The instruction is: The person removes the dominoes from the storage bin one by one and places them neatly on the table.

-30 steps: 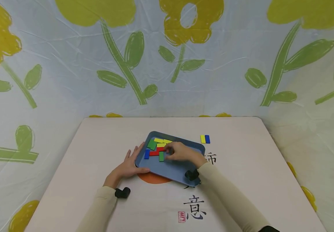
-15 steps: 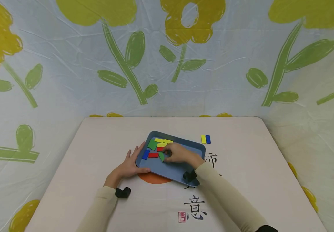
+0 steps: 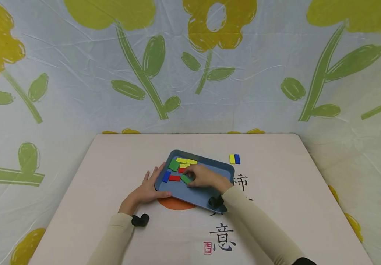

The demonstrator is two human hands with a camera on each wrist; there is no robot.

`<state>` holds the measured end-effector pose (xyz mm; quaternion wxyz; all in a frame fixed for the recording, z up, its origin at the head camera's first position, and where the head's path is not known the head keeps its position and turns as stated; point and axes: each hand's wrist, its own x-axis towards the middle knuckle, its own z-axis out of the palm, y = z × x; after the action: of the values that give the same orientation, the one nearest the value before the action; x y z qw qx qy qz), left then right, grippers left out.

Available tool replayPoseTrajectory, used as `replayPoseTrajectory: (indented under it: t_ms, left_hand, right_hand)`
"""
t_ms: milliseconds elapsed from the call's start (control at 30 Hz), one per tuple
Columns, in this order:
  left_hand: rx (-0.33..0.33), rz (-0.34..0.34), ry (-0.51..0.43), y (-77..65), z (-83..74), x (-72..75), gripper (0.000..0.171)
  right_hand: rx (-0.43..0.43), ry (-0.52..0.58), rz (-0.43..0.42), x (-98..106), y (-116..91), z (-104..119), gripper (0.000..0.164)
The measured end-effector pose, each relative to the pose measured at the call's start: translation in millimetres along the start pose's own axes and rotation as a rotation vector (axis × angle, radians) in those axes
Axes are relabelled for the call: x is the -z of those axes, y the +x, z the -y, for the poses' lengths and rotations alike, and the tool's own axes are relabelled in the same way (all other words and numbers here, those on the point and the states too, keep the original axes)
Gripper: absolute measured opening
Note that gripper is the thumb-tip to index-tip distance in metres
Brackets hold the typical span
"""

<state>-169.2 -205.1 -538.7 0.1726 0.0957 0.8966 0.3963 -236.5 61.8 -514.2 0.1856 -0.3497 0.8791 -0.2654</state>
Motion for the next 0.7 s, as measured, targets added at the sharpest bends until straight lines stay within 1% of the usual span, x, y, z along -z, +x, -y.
replayPoseTrajectory:
  t_ms: [233, 367, 467, 700]
  left_hand:
    - [-0.013, -0.001, 0.007, -0.2, -1.1, 0.3, 0.110]
    - [-0.009, -0.001, 0.006, -0.2, -1.4, 0.0, 0.111]
    - [-0.004, -0.001, 0.007, -0.5, -1.2, -0.2, 0.110]
    - [-0.017, 0.001, 0.017, 0.5, -0.8, -0.2, 0.111]
  right_hand:
    - [-0.013, 0.032, 0.009, -0.2, -0.3, 0.0, 0.041]
    - [-0.028, 0.073, 0.009, 2.5, -2.5, 0.5, 0.043]
    - [-0.042, 0.093, 0.001, 5.0, -4.3, -0.2, 0.044]
    - [-0.072, 0.141, -0.038, 14.1, -11.5, -1.9, 0.045]
